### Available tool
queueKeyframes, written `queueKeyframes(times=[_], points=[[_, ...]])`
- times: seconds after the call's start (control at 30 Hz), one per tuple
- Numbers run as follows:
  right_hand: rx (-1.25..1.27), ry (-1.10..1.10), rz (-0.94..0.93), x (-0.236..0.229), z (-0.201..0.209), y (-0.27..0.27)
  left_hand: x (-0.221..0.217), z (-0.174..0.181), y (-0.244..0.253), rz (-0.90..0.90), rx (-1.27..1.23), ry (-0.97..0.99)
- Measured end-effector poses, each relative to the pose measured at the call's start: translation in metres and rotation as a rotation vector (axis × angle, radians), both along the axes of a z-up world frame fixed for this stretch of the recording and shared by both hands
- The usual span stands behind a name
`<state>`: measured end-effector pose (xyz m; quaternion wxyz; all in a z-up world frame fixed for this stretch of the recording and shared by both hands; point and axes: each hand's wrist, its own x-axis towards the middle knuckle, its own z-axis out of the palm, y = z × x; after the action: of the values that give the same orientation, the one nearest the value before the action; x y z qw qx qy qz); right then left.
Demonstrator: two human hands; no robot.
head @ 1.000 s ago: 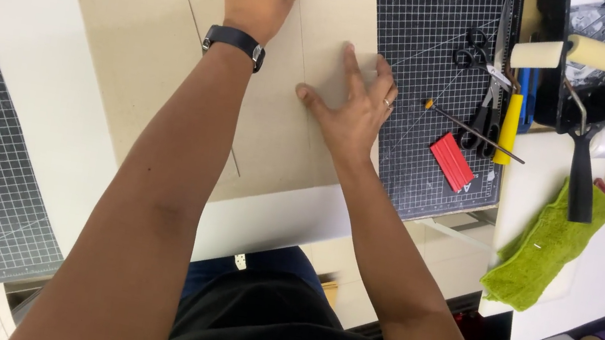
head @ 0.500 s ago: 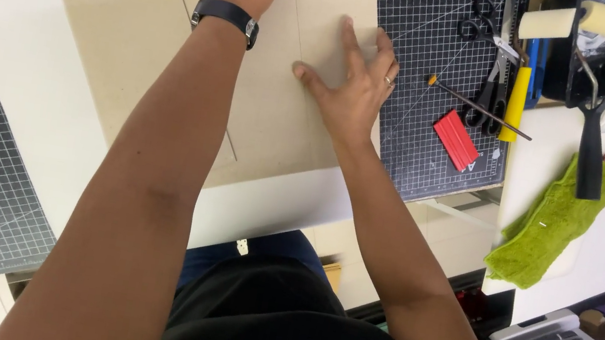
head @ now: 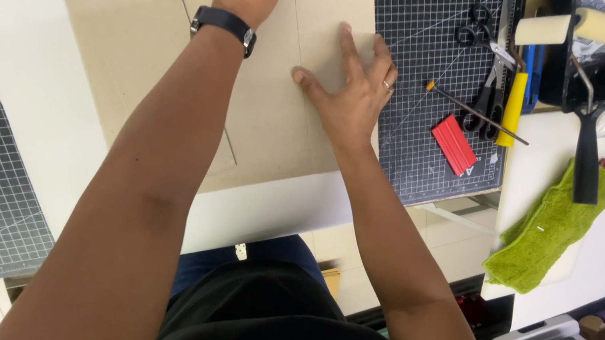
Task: The person is applying adhesive to cardboard pieces and smoothing a white paper sheet over them using a roller and a scraper on a cutting mat.
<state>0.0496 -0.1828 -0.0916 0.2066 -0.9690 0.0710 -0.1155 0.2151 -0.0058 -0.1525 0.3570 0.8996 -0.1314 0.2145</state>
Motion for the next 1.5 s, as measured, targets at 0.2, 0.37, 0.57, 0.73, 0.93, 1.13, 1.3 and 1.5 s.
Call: queueKeyframes(times=[0.2,0.37,0.57,0.73,0.93,1.13,1.3,1.5], points=[[-0.048,0.057,-0.022,0.004,0.000,-0.003,-0.047,0.030,0.003,-0.040,0.191,0.201],[-0.107,0.054,-0.005,0.004,0.000,-0.006,-0.087,0.037,0.000,-0.267,0.174,0.082],[0.009,0.050,0.069,-0.002,-0.005,-0.030,-0.088,0.025,-0.001,-0.228,0.165,0.117],[0.117,0.013,-0.024,-0.006,-0.007,-0.046,-0.099,0.024,-0.013,-0.137,0.314,0.090],[0.186,0.114,-0.060,-0.003,0.003,-0.043,-0.125,0.047,-0.001,-0.309,0.309,0.178],[0.238,0.184,-0.071,0.001,0.011,-0.034,-0.130,0.057,0.002,-0.398,0.380,0.209],[0.223,0.185,-0.112,-0.001,0.004,-0.032,-0.132,0.056,-0.002,-0.441,0.373,0.132],[0.206,0.130,-0.051,-0.004,-0.008,-0.035,-0.132,0.052,-0.002,-0.446,0.343,0.079]])
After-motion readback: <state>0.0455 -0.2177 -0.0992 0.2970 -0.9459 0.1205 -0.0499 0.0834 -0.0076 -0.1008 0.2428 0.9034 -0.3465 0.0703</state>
